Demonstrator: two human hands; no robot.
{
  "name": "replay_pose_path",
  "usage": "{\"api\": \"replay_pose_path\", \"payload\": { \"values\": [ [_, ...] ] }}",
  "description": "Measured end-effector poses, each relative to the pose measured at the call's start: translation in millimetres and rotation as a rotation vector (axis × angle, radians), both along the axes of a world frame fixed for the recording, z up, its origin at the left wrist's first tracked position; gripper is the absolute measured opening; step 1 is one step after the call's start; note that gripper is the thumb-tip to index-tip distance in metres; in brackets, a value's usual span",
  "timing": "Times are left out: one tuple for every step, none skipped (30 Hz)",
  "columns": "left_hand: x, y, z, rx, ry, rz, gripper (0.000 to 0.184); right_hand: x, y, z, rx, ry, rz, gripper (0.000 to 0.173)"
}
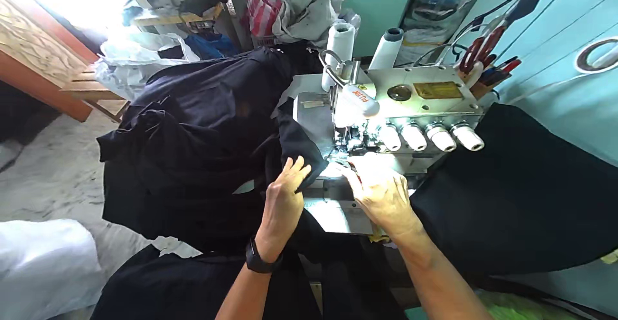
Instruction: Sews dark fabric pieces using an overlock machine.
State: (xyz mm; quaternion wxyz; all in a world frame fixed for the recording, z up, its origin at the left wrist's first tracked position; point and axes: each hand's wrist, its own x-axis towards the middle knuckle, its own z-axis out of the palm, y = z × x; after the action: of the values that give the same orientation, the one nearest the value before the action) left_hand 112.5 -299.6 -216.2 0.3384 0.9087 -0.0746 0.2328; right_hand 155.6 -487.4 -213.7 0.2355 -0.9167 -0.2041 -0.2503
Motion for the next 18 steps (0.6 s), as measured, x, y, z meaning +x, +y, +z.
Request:
{"api": "replay_pose_path", "payload": {
  "values": [
    [-1, -1, -1, 0.000, -0.005, 0.001, 0.034, -1, 6, 4, -0.032, -0.023, -0.029, 0.020],
    [-3, -3, -1, 0.007, -0.004, 0.002, 0.034, -2, 12, 9, -0.050, -0.016, -0.046, 0.018],
    [-6, -4, -1, 0.017, 0.001, 0.001, 0.034, -3, 16, 13, -0.056, 0.007, -0.053, 0.017],
    [-9, -5, -1, 0.022, 0.006, -0.005, 0.035, -4, 19, 15, -0.055, 0.022, -0.053, 0.018],
    [-11, -5, -2, 0.023, 0.005, -0.013, 0.036, -4, 20, 16, -0.046, 0.020, -0.047, 0.019],
    [-13, -4, -3, 0.021, -0.003, -0.020, 0.037, -5, 20, 16, -0.033, 0.008, -0.042, 0.020],
    [-14, -4, -5, 0.022, -0.013, -0.020, 0.037, -5, 20, 13, -0.017, -0.021, -0.039, 0.020],
    [-14, -5, -7, 0.027, -0.023, -0.016, 0.037, -5, 21, 11, -0.002, -0.047, -0.042, 0.020],
    [-14, -7, -8, 0.040, -0.027, -0.007, 0.037, -5, 22, 11, 0.001, -0.059, -0.048, 0.019],
    [-15, -9, -9, 0.060, -0.025, 0.000, 0.038, -5, 25, 12, -0.003, -0.050, -0.052, 0.019],
    [-16, -11, -10, 0.088, -0.028, 0.008, 0.038, -5, 28, 16, -0.020, 0.007, -0.060, 0.019],
    [-18, -14, -12, 0.122, -0.043, 0.014, 0.038, -3, 31, 22, -0.057, 0.083, -0.064, 0.020],
    [-19, -16, -15, 0.151, -0.067, 0.021, 0.038, 0, 33, 30, -0.112, 0.181, -0.062, 0.021],
    [-19, -17, -19, 0.164, -0.091, 0.023, 0.038, 4, 34, 37, -0.165, 0.265, -0.051, 0.022],
    [-19, -16, -24, 0.147, -0.109, 0.016, 0.038, 7, 33, 40, -0.197, 0.318, -0.033, 0.023],
    [-20, -13, -27, 0.087, -0.114, 0.000, 0.039, 10, 29, 39, -0.185, 0.294, -0.009, 0.023],
    [-21, -6, -30, -0.010, -0.097, -0.016, 0.040, 11, 23, 39, -0.150, 0.276, 0.015, 0.023],
    [-24, 3, -30, -0.128, -0.048, -0.013, 0.041, 10, 17, 39, -0.097, 0.236, 0.041, 0.022]
  ]
}}
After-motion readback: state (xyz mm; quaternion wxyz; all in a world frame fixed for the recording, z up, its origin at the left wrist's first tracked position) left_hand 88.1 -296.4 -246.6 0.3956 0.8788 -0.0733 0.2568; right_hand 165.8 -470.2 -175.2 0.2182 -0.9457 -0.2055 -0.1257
